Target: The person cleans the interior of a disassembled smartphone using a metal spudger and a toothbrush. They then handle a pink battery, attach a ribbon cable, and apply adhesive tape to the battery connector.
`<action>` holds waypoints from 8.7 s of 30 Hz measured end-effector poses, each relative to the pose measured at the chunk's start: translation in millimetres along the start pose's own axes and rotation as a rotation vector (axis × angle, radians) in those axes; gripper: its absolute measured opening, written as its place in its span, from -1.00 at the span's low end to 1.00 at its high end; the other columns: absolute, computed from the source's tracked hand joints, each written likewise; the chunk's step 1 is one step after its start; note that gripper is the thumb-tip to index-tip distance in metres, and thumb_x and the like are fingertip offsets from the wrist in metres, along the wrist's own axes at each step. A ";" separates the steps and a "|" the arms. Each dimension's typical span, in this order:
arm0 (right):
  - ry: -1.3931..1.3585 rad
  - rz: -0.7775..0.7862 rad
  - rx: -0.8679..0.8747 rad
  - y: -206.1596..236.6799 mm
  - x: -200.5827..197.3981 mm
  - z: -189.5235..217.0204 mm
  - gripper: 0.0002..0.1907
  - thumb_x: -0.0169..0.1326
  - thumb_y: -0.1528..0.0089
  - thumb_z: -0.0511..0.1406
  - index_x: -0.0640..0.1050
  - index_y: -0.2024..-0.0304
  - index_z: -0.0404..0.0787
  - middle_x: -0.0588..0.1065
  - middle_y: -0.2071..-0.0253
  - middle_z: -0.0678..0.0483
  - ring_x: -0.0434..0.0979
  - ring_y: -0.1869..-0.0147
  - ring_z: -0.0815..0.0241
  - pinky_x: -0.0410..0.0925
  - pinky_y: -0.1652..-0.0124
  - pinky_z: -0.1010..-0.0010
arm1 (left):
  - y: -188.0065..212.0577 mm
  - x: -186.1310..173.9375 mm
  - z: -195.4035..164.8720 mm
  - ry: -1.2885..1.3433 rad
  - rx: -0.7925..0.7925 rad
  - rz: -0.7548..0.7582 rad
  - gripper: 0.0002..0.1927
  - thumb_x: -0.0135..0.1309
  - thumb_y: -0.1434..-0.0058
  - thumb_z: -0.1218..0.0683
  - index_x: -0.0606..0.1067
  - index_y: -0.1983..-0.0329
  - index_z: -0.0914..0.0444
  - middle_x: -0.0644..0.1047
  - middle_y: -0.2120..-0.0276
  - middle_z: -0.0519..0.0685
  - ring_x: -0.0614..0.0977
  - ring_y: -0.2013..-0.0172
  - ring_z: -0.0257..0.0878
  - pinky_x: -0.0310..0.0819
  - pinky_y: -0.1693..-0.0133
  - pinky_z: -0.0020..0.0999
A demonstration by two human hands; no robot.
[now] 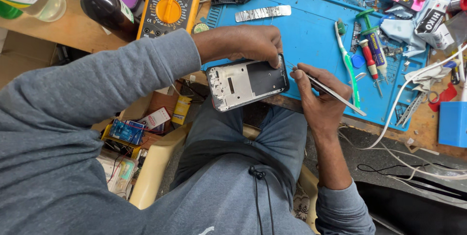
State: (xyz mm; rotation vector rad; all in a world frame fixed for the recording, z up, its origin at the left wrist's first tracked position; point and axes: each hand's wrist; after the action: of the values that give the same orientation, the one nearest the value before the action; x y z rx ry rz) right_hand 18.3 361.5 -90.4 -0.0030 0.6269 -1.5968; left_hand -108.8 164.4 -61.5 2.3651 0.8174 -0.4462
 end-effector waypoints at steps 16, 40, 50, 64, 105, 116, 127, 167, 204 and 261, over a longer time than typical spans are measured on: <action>0.097 -0.013 -0.021 3.7 4.1 6.5 -0.85 0.20 -0.41 -0.39 0.64 0.02 -0.38 0.65 0.17 -0.07 0.71 0.08 0.21 0.51 0.13 0.50 | 3.3 3.1 -1.2 0.034 -0.102 -0.008 -0.66 0.18 -0.02 0.09 0.57 0.16 0.37 0.62 0.45 0.13 0.64 0.50 -0.11 0.49 0.50 -0.12; 0.052 -0.027 -0.010 16.1 14.7 9.3 -0.85 0.21 -0.40 -0.41 0.64 0.02 -0.39 0.65 0.16 -0.08 0.70 0.08 0.22 0.52 0.11 0.49 | 21.0 4.8 3.2 0.024 -0.043 -0.001 -0.63 0.20 -0.04 0.04 0.56 0.12 0.34 0.60 0.43 0.04 0.58 0.49 -0.19 0.42 0.54 -0.17; 0.119 -0.022 -0.071 15.1 14.5 7.9 -0.86 0.23 -0.38 -0.44 0.65 0.03 -0.38 0.65 0.15 -0.10 0.70 0.09 0.20 0.51 0.12 0.48 | 19.9 3.9 0.0 -0.031 -0.105 -0.016 -0.65 0.20 -0.06 0.03 0.51 0.13 0.28 0.55 0.45 0.01 0.53 0.52 -0.18 0.33 0.59 -0.16; 0.172 -0.028 -0.097 12.7 21.5 6.1 -0.88 0.27 -0.35 -0.44 0.67 0.06 -0.36 0.66 0.16 -0.09 0.70 0.12 0.20 0.51 0.14 0.47 | 18.6 5.8 6.4 -0.077 -0.120 0.003 -0.70 0.16 -0.08 0.05 0.56 0.19 0.33 0.53 0.56 0.01 0.49 0.62 -0.17 0.25 0.65 -0.15; 0.073 -0.045 -0.082 23.2 34.4 17.1 -0.84 0.23 -0.39 -0.42 0.63 0.01 -0.41 0.65 0.13 -0.11 0.69 0.05 0.19 0.51 0.08 0.47 | 31.0 0.2 19.1 -0.062 -0.025 -0.024 -0.73 0.19 -0.06 0.04 0.60 0.28 0.33 0.57 0.59 0.01 0.50 0.67 -0.21 0.28 0.67 -0.18; 0.133 -0.049 -0.106 20.3 35.5 19.6 -0.85 0.24 -0.38 -0.44 0.63 0.02 -0.40 0.65 0.14 -0.11 0.70 0.06 0.17 0.51 0.09 0.46 | 20.1 3.2 24.0 0.169 -0.028 -0.003 -0.85 0.20 -0.07 0.17 0.60 0.40 0.40 0.58 0.53 0.12 0.55 0.59 -0.17 0.35 0.60 -0.19; 0.251 -0.040 -0.114 18.4 33.5 24.3 -0.81 0.24 -0.34 -0.46 0.65 -0.01 -0.34 0.65 0.10 -0.10 0.71 0.07 0.20 0.51 0.10 0.46 | 11.5 27.1 46.8 0.450 0.106 -0.180 -0.82 0.17 0.00 0.20 0.63 0.38 0.43 0.61 0.53 0.03 0.55 0.54 -0.28 0.40 0.53 -0.36; 1.007 0.226 0.159 -22.9 -34.2 27.4 -0.61 0.34 -0.22 0.01 0.72 0.33 -0.19 0.54 0.56 -0.16 0.57 0.44 -0.06 0.36 0.42 0.15 | 43.4 55.7 42.0 0.762 0.139 -0.266 -0.62 0.06 -0.18 0.26 0.45 -0.08 0.45 0.62 0.30 -0.02 0.61 0.34 -0.38 0.50 0.36 -0.53; 0.627 0.305 -0.288 -65.2 71.6 65.2 -0.92 0.27 -0.20 -0.36 0.63 0.30 -0.26 0.56 0.27 0.02 0.62 0.34 0.13 0.44 0.31 0.30 | 65.5 35.8 70.5 0.640 0.310 -0.337 -0.71 0.05 -0.26 0.28 0.47 -0.05 0.45 0.65 0.30 -0.01 0.63 0.27 -0.38 0.53 0.22 -0.47; 0.350 0.185 0.129 14.7 -47.4 71.9 -0.56 -0.06 -0.39 -0.48 0.50 -0.30 -0.14 0.53 0.25 -0.02 0.54 0.27 0.09 0.44 0.30 0.31 | 75.2 141.6 27.9 1.432 0.450 -0.557 -0.59 -0.14 -0.38 0.34 0.30 -0.29 0.43 0.57 0.05 0.11 0.66 0.11 -0.25 0.63 0.00 -0.35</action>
State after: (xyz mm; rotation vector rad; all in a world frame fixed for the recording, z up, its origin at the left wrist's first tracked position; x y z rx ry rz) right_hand 64.7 377.5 -18.2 0.4266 0.7687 -1.4652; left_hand 43.4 162.3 -119.2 2.5931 2.1613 1.1621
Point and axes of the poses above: each hand's wrist, its own y-axis away from the middle knuckle, its own x-axis out of the palm, z = x × y
